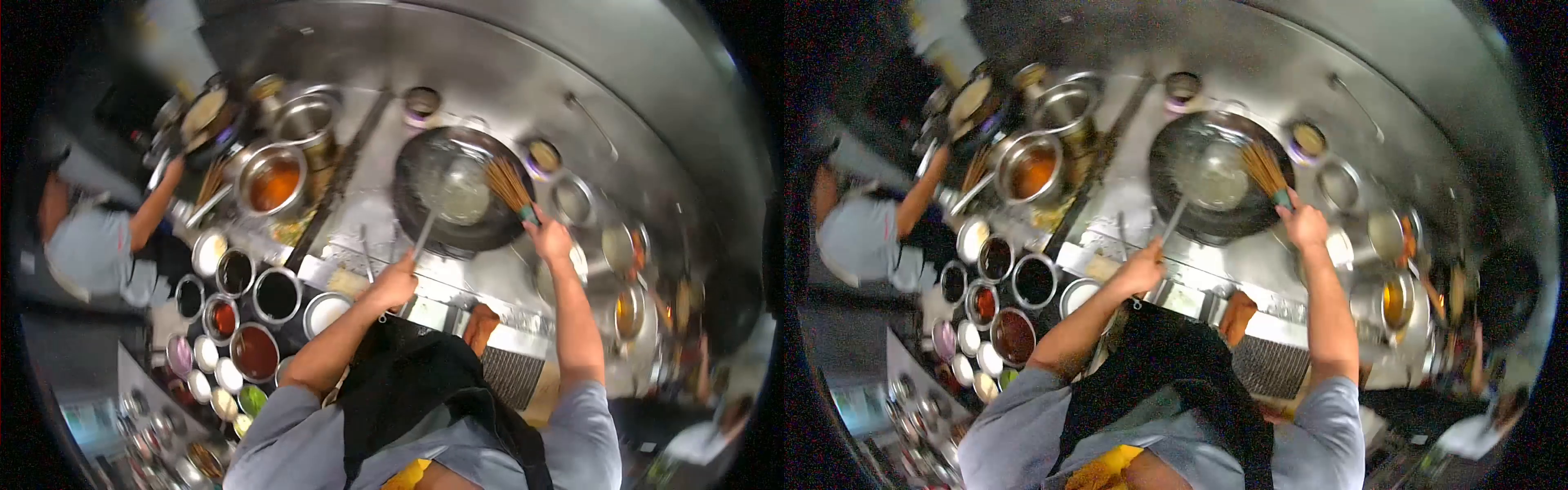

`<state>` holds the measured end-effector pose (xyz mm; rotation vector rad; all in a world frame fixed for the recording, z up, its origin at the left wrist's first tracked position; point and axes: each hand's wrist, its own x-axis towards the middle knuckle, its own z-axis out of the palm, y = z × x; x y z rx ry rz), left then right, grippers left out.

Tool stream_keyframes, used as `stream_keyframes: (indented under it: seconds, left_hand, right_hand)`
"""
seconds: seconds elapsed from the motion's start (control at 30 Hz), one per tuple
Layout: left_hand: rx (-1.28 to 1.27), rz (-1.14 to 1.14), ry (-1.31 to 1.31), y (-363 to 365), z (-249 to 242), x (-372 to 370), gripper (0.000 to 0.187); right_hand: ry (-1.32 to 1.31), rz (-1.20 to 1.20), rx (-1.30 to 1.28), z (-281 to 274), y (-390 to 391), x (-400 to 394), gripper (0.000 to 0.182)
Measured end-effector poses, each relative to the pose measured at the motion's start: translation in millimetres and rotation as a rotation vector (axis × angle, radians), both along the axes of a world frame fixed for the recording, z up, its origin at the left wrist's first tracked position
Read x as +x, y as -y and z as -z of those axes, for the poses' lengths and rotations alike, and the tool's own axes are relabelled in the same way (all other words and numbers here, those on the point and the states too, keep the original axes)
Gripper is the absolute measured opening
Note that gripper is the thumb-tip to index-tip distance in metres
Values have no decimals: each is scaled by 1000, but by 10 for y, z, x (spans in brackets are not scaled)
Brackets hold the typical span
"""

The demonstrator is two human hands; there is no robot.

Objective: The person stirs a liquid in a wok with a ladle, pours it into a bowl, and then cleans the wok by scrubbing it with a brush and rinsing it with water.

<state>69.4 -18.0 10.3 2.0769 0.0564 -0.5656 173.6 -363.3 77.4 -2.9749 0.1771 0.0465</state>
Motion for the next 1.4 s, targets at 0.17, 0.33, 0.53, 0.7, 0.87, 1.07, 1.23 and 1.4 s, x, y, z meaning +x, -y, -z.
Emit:
stream_keyframes:
  seconds: [0.17,0.33,0.53,0.7,0.87,1.07,1.23,1.4]
  left_hand:
    - [-447,-85,-371,-59,215,94,48]
    - [601,216,287,454,-219,-127,68]
    - [476,282,631,1868,-672,-456,65]
    - [19,450,566,3542,-532,-641,66]
    - [-137,620,349,4994,-16,-855,69]
    - [-14,726,402,5692,629,-1092,66]
    - [-39,960,476,5352,480,-1163,58]
    - [-747,726,168,4168,-231,-1605,69]
  right_hand:
    - [304,208,435,235,380,-822,57]
    - [522,409,761,472,791,-1828,56]
    - [588,659,798,651,1479,-3269,60]
    - [669,866,735,824,2024,-4379,60]
    - [729,1001,676,818,2297,-5097,54]
    - [798,1038,693,826,2303,-5179,54]
    - [866,899,624,570,2075,-4691,57]
    - [887,455,545,329,1302,-3874,65]
